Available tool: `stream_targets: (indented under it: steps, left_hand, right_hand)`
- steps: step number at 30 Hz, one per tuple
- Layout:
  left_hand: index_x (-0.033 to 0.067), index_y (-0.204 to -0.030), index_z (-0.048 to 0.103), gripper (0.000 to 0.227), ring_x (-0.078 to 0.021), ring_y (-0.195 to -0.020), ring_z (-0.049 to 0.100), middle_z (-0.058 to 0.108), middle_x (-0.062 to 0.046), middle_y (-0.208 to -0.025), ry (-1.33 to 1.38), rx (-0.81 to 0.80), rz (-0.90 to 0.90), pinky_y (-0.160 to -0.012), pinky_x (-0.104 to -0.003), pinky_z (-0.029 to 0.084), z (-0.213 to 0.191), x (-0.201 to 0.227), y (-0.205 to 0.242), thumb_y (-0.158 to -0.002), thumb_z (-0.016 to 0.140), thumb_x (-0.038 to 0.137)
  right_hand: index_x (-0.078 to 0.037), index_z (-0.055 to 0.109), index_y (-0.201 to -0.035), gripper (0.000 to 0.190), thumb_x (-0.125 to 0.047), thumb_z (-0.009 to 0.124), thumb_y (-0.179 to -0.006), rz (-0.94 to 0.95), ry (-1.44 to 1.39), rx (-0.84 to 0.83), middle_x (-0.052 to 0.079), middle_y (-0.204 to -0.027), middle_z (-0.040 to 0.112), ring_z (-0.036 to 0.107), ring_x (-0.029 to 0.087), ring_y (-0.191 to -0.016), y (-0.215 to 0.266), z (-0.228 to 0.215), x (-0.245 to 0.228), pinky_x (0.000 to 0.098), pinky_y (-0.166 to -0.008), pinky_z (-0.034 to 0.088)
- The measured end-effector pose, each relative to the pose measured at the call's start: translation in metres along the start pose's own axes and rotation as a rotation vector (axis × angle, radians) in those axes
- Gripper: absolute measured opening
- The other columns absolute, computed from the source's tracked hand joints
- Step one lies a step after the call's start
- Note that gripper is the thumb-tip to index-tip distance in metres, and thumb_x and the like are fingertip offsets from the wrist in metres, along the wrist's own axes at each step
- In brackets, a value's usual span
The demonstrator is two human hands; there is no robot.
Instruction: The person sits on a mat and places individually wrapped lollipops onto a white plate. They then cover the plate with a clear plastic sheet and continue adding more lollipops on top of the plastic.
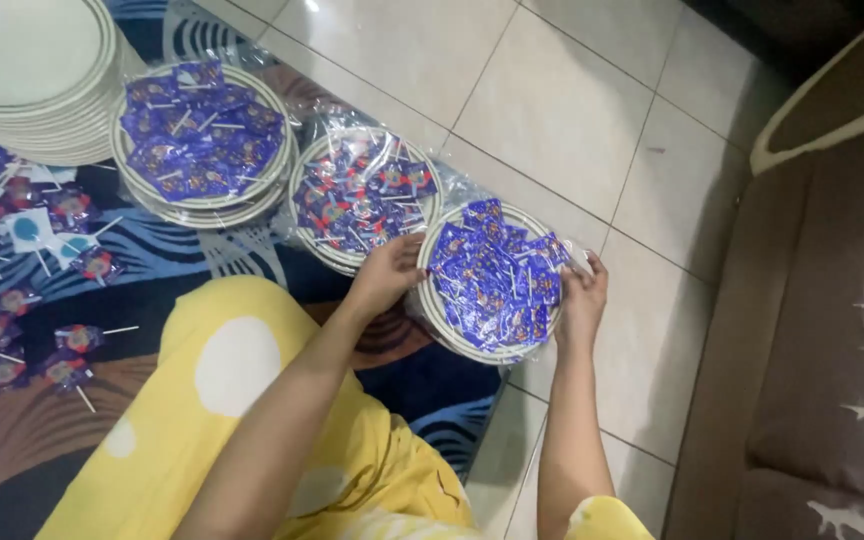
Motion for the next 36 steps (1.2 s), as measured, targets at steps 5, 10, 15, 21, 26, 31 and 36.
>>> stream_targets:
  steps: [5, 10, 15, 21, 26, 31, 36]
  left_hand:
    - [-0.0011, -0.146, 0.051, 0.068, -0.0374, -0.129, 0.06, 0.062, -0.027, -0.136, -0.01, 0.197, 0.095, -0.108, -0.045, 0.051, -0.008, 0.027, -0.004, -0.083, 0.077, -0.004]
    - [0.0009, -0.145, 0.051, 0.06, -0.0394, -0.13, 0.059, 0.061, -0.025, -0.138, 0.015, 0.417, 0.254, -0.105, -0.045, 0.054, -0.05, 0.068, -0.022, -0.088, 0.069, -0.008]
    - [-0.0088, -0.15, 0.038, 0.063, -0.0456, -0.136, 0.051, 0.051, -0.035, -0.144, 0.101, 0.561, 0.344, -0.11, -0.049, 0.049, -0.099, 0.158, -0.004, -0.093, 0.064, -0.006]
    - [-0.0043, -0.15, 0.04, 0.061, -0.0429, -0.134, 0.055, 0.052, -0.031, -0.144, -0.036, 0.739, 0.34, -0.103, -0.049, 0.056, -0.187, 0.203, 0.015, -0.093, 0.064, -0.001]
    - [0.0019, -0.15, 0.044, 0.063, -0.0399, -0.13, 0.057, 0.05, -0.028, -0.146, -0.005, 0.956, 0.242, -0.095, -0.048, 0.06, -0.292, 0.193, 0.025, -0.092, 0.068, 0.01]
    - [0.012, -0.144, 0.056, 0.06, -0.031, -0.122, 0.059, 0.045, -0.018, -0.144, -0.081, 1.147, 0.111, -0.084, -0.037, 0.065, -0.408, 0.162, 0.035, -0.088, 0.074, 0.02]
    - [0.0036, -0.141, 0.059, 0.061, -0.0417, -0.139, 0.042, 0.045, -0.024, -0.139, -0.481, 1.286, 0.068, -0.12, -0.045, 0.032, -0.477, 0.137, 0.062, -0.085, 0.073, 0.023]
  right_hand:
    - [-0.009, 0.056, -0.137, 0.058, 0.003, 0.073, -0.083, -0.219, 0.215, 0.035, 0.016, -0.126, 0.062, 0.059, 0.03, -0.124, -0.033, -0.017, 0.007, 0.0448, -0.104, 0.048]
    - [-0.018, 0.062, -0.133, 0.048, -0.006, 0.075, -0.089, -0.299, 0.244, 0.019, 0.01, -0.131, 0.065, 0.056, 0.027, -0.133, -0.018, 0.045, -0.043, 0.0457, -0.108, 0.045]
    - [-0.009, 0.061, -0.135, 0.047, 0.002, 0.068, -0.089, -0.298, 0.02, -0.301, 0.017, -0.127, 0.064, 0.058, 0.032, -0.128, 0.0, 0.165, -0.073, 0.0469, -0.105, 0.049]
    - [-0.012, 0.067, -0.132, 0.042, -0.006, 0.07, -0.09, -0.151, -0.042, -0.572, 0.014, -0.124, 0.07, 0.064, 0.03, -0.125, 0.075, 0.317, -0.142, 0.0458, -0.104, 0.052]
    - [-0.012, 0.068, -0.131, 0.042, -0.016, 0.071, -0.09, -0.098, 0.026, -0.778, 0.016, -0.124, 0.07, 0.064, 0.034, -0.124, 0.104, 0.441, -0.13, 0.0466, -0.105, 0.05]
    - [-0.02, 0.074, -0.125, 0.038, -0.025, 0.076, -0.087, -0.078, 0.13, -0.951, 0.009, -0.122, 0.074, 0.069, 0.028, -0.119, 0.127, 0.567, -0.081, 0.0402, -0.101, 0.054]
    - [-0.014, 0.073, -0.127, 0.043, -0.021, 0.069, -0.085, -0.276, 0.268, -1.082, 0.019, -0.12, 0.073, 0.069, 0.035, -0.116, 0.145, 0.691, 0.008, 0.0428, -0.101, 0.054]
Point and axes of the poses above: each hand's wrist, its own y-axis away from the middle knuckle, its own z-axis out of the palm, x = y × z, the point moved 4 cm from there along -y, towards the middle knuckle
